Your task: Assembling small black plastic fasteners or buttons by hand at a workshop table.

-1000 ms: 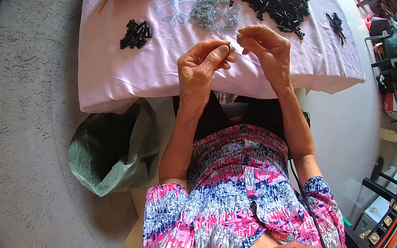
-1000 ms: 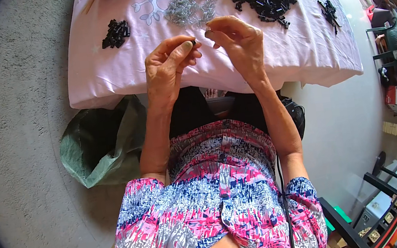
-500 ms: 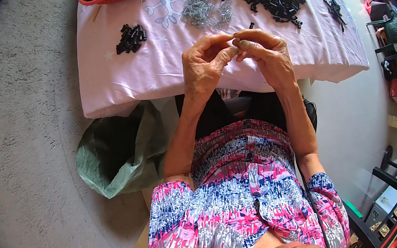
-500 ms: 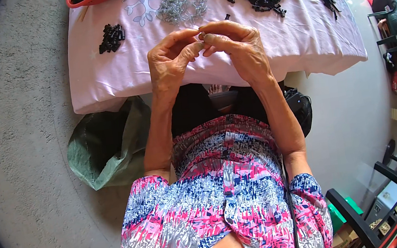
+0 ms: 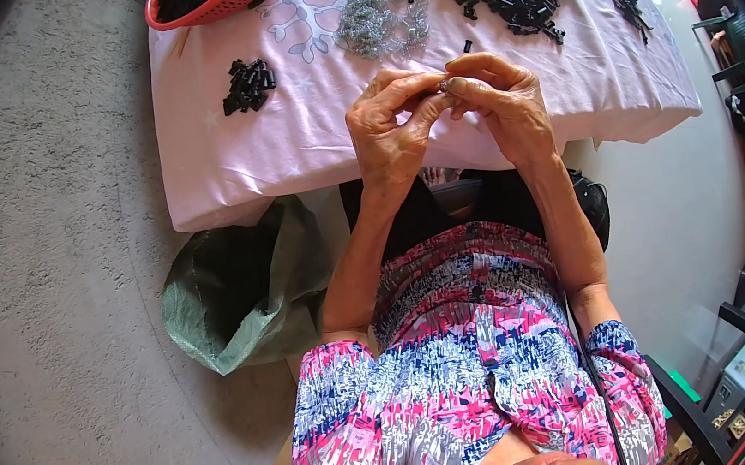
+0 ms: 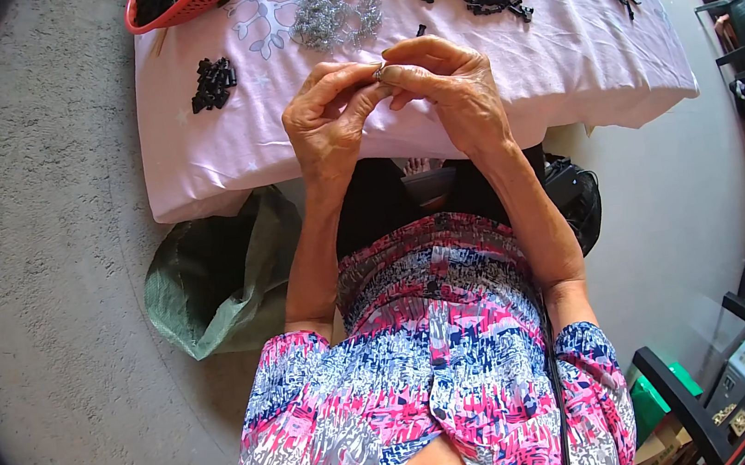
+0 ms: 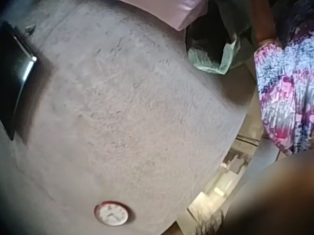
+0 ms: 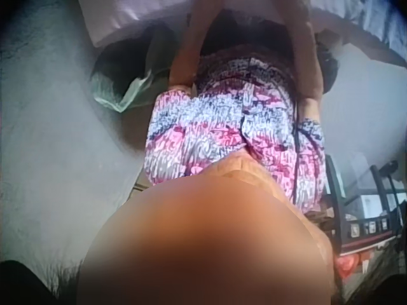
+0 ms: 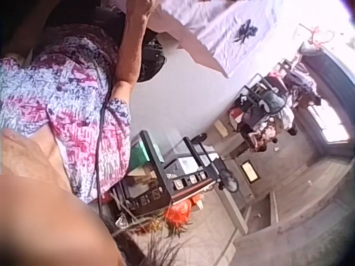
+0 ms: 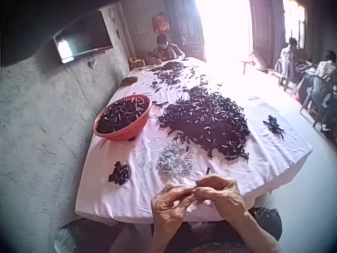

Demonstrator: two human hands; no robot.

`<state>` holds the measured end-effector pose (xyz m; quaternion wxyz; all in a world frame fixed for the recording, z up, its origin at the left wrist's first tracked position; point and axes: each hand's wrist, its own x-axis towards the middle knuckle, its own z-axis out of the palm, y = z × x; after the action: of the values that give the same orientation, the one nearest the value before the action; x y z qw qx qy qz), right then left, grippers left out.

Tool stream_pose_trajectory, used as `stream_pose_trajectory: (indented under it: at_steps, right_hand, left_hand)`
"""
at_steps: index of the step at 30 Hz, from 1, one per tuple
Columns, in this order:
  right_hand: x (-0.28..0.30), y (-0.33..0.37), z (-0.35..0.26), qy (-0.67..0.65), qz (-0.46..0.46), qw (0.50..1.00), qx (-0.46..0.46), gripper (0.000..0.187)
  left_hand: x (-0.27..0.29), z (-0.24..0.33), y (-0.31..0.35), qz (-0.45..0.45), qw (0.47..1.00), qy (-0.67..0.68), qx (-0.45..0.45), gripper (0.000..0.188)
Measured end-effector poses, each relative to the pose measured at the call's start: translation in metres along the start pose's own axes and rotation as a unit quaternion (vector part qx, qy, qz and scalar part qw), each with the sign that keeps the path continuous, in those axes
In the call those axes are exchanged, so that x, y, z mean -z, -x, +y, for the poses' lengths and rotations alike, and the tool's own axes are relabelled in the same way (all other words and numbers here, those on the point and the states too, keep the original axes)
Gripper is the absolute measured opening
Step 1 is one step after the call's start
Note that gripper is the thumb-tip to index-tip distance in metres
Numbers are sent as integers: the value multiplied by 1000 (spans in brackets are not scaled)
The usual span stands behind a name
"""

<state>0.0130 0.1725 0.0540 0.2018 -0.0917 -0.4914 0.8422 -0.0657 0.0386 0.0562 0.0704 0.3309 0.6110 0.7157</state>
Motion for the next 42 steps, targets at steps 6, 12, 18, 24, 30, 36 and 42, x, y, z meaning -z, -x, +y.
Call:
stream_pose_trajectory:
  at_steps: [6,12,18,24,30,36,42]
  right_hand:
    - [5,0,-2,59,-22,998,9,18]
    - [-9,4,7,196,46,976,79,16]
    - [1,-6,5,112,13,993,41,14]
    - [11,-8,-2,13,-33,999,-17,16]
    - [14,-10,-6,10,-70,996,-54,17]
    - [13,-8,0,13,-73,997,-17,16]
    - [1,-2,12,194,3,973,129,16]
  left_hand:
    - [3,6,-1,-32,974,-201,-101,17]
    - [6,1,-6,-54,951,-279,-126,16]
    - [8,0,-11,-59,989,-132,-18,17]
    - [14,-1,-15,-95,993,36,66,16]
    - [15,-4,-18,-109,986,77,95,10]
    - [11,-1,-15,-81,987,78,119,8]
    - [12,-2,-16,-38,981,38,188,8]
